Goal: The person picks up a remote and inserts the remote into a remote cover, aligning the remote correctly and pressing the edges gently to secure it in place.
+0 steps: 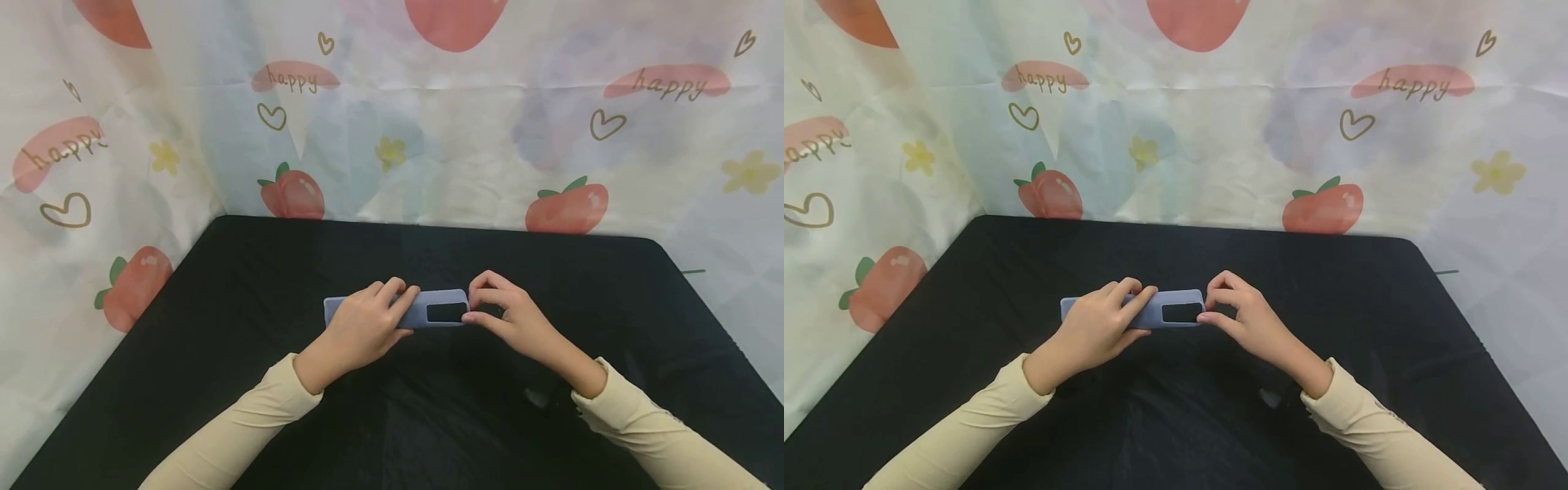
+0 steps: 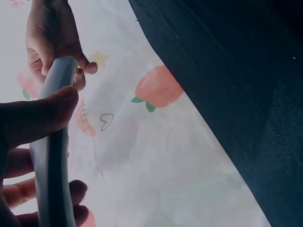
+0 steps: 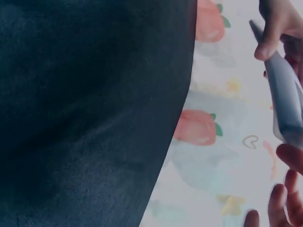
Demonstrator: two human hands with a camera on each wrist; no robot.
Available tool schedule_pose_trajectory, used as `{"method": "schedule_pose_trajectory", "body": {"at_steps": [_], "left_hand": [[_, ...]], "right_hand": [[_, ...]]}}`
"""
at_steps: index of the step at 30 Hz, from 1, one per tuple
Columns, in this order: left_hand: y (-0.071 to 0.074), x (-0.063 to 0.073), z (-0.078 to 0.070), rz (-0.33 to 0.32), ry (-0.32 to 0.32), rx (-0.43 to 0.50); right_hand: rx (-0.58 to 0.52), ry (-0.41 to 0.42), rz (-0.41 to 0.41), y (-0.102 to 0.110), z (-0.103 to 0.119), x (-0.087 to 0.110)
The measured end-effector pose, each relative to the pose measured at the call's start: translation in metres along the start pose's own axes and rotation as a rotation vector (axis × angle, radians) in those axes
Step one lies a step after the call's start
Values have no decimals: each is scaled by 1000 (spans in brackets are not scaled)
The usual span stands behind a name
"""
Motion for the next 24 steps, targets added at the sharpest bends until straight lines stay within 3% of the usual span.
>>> {"method": "schedule_pose_trajectory", "body": {"at_steps": [5,10,17,21,24], "left_hand": [[0,1,0,-19,-29,-7],[-1,1,0,-25,-39,-28],[-5,-2,5,-13,27,-26],[-8,-4,7,-4,62,-30],[-11,-6,6,-4,95,-43]], "right_hand": [[-28,-61,106,-1,-5,-1],[-53,-34,120,-1,-7,-3],[-84,-65,135,1,-8,-8],[-23,-97,105,2,-4,-11],[134,-66,25,2,3,-13]]}}
Point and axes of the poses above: each hand's wrist, its own x-axis away from the middle knuckle, its own y-axis out of the back of the hand, z = x × y, the point moved 4 cm from there along -x, towards the middle knuckle, and after that the axes turned 4 degrees about x, right-handed, at the moved point
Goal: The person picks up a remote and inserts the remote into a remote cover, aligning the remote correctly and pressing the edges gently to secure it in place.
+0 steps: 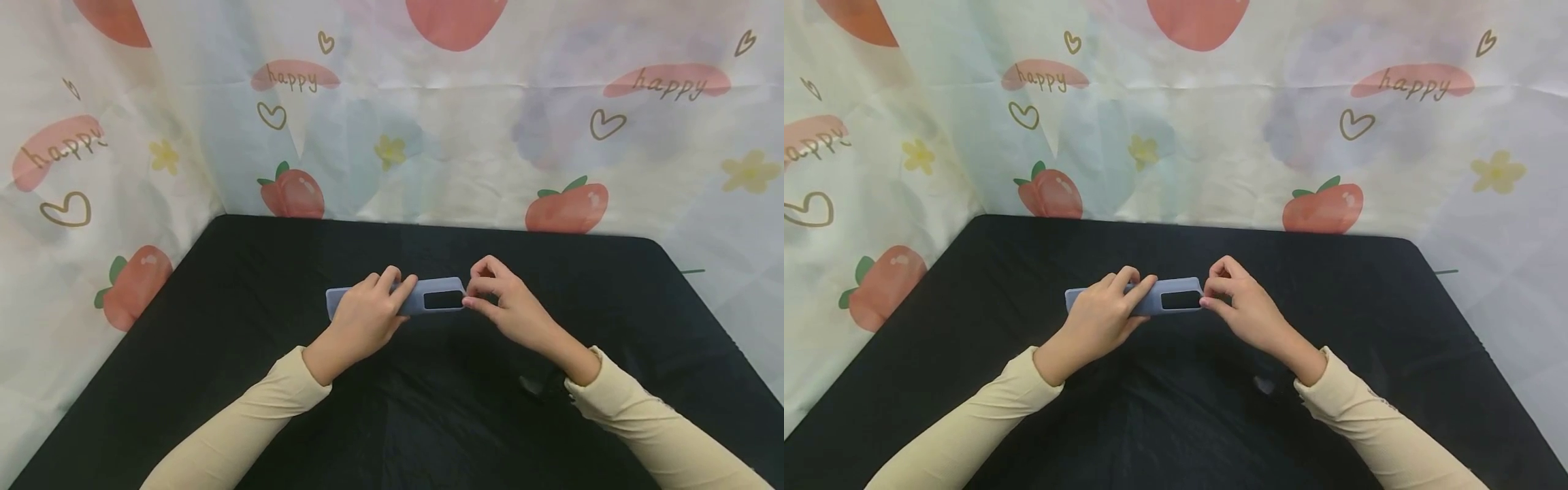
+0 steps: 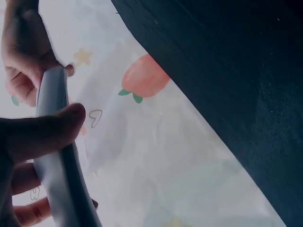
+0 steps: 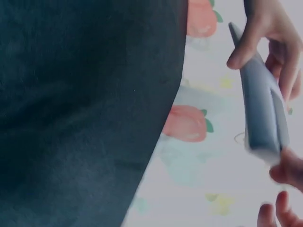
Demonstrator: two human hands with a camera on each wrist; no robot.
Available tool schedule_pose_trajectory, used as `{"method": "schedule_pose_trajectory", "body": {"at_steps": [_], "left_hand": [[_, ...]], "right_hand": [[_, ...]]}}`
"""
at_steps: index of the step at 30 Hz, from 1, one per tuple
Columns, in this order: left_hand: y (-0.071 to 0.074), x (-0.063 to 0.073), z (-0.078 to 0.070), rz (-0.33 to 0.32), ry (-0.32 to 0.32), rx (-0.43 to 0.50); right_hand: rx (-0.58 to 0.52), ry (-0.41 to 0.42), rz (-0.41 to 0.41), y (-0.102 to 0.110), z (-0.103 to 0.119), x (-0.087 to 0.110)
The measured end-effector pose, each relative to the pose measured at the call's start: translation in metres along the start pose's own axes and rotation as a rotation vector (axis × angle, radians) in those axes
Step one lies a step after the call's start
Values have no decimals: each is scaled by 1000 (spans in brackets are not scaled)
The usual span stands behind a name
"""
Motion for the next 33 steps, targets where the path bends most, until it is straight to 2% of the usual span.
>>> {"method": "schedule_pose_trajectory", "body": {"at_steps": [3,8,10,12,14,17,21,23,27,30,33], "left_hand": [[-2,-2,-1,1,29,0],[-4,-1,-2,7,38,3],[-6,0,-2,13,31,-3],[-9,1,-3,20,17,-7],[-10,2,-3,23,8,-5],[-9,2,-1,21,9,-4],[-5,0,4,20,27,2],[-3,0,5,38,14,26],[-2,1,6,110,-57,116],[-2,3,8,160,-110,201],[0,4,9,189,-133,262]], "right_hand": [[223,81,-117,0,10,0],[555,305,-267,-7,25,3],[651,393,-313,-12,28,4],[696,465,-357,-16,30,5],[672,519,-397,-16,30,7],[534,568,-462,-9,27,8],[349,629,-489,3,19,9],[336,690,-461,5,16,11],[397,868,-401,3,13,16],[413,1001,-409,2,15,20],[401,1092,-426,3,18,23]]}}
Point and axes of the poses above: each hand's wrist, its own x-axis away from the middle knuckle, its own y-axis out of the back of the hand, z = x × y, the point moved 4 cm from there along -x, towards the middle knuckle, and after that the axes turned 4 degrees about x, right-handed, at the moved point
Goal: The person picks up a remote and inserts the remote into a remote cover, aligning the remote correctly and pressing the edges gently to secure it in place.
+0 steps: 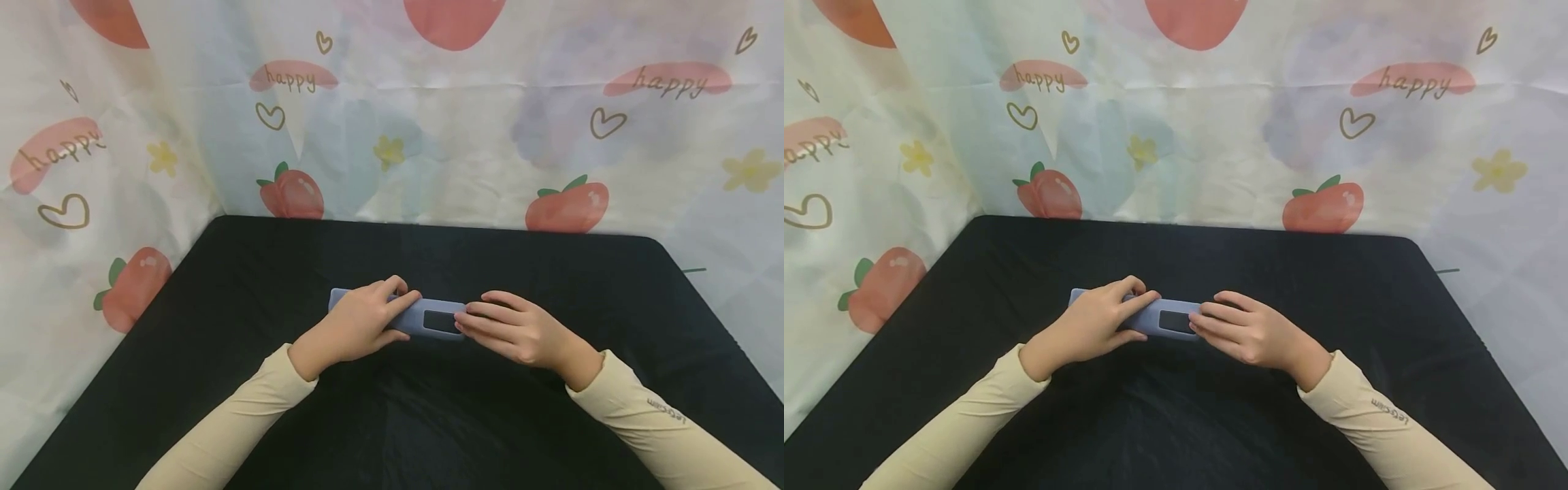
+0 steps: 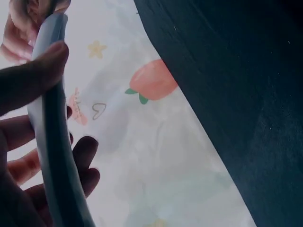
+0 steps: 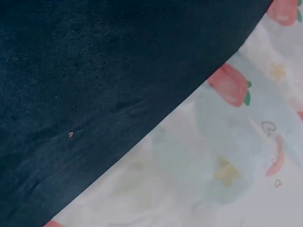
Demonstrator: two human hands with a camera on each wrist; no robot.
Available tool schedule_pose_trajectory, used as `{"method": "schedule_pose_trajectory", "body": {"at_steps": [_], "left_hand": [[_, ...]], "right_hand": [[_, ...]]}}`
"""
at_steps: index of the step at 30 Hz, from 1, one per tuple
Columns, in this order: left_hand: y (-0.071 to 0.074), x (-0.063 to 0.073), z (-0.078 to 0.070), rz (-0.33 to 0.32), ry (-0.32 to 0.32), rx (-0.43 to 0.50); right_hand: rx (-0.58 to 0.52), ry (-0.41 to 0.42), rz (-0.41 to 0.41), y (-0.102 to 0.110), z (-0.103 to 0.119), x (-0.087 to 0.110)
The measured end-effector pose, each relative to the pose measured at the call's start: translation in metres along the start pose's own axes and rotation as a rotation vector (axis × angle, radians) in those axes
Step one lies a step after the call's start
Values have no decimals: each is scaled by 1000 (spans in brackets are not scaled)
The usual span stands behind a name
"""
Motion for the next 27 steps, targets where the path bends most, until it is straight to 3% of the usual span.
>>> {"method": "schedule_pose_trajectory", "body": {"at_steps": [3,7,11,15,21,23,27], "left_hand": [[1,0,1,30,-4,22],[-1,-3,0,87,3,2],[-4,-6,-4,129,5,-64],[-4,-8,-7,127,-1,-136],[-3,-9,-10,100,-11,-188],[-3,-9,-9,82,-15,-208],[-1,-8,-8,47,-7,-232]], "right_hand": [[-3,59,46,2,4,-2],[27,122,215,0,10,-5],[50,115,422,-6,16,-8],[60,76,529,-12,18,-11],[8,-44,544,-13,16,-13],[-42,-131,494,-10,12,-13],[-109,-276,318,-3,4,-12]]}}
Point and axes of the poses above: each hand's wrist, its own x-axis away from the middle knuckle, its own y-axis out of the back of the hand, z = x × y, the point moved 4 cm from there along -x, towards the middle knuckle, and after that the axes turned 4 degrees about x, right-handed, at the moved point
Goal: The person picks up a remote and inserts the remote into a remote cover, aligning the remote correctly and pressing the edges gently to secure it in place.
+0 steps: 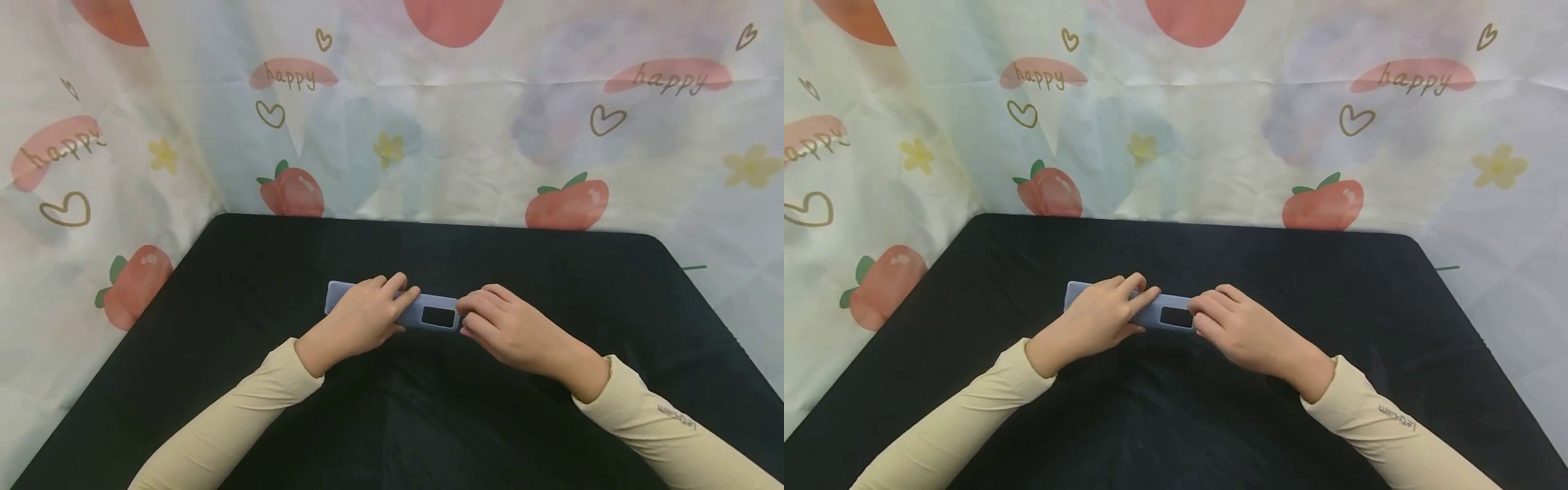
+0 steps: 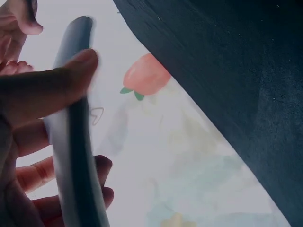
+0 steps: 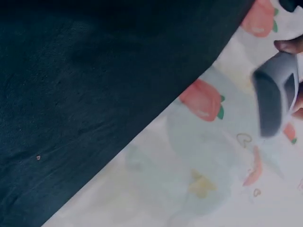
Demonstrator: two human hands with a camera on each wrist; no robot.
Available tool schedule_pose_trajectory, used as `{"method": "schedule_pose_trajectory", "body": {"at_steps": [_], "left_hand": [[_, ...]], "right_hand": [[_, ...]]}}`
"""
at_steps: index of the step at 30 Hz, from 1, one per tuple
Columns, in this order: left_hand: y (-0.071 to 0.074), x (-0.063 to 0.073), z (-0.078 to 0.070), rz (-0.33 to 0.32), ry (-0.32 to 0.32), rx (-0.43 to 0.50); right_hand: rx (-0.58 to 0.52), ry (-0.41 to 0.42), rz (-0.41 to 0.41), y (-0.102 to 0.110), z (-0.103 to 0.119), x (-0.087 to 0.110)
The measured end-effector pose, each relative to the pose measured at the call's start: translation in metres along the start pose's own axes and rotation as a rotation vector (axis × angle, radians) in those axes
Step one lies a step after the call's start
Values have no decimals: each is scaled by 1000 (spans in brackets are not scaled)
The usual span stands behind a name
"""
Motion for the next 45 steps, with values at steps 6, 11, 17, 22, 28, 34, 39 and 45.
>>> {"method": "schedule_pose_trajectory", "body": {"at_steps": [6,11,17,22,28,34,39,45], "left_hand": [[1,2,1,4,12,64],[1,4,-1,-8,4,100],[5,5,-5,-81,-5,86],[8,5,-11,-146,-16,45],[5,7,-11,-124,15,70],[2,8,-8,-124,32,147],[7,5,1,-217,46,108],[5,-6,20,-301,100,74]], "right_hand": [[-33,-57,-84,3,-7,3],[-122,-144,-13,-2,-8,8],[-213,-387,71,-10,-12,15],[-321,-507,24,-13,-14,17],[-312,-546,81,-16,-13,15],[11,-371,85,-13,-5,6],[154,-338,-58,2,-7,6],[192,-416,-150,14,-23,21]]}}
Point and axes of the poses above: each hand's wrist, its own x-axis away from the middle knuckle, its own y-axis out of the back of the hand, z = x × y, the point moved 4 cm from there along -x, towards the middle knuckle, and after that the axes turned 4 degrees about x, right-handed, at the moved point
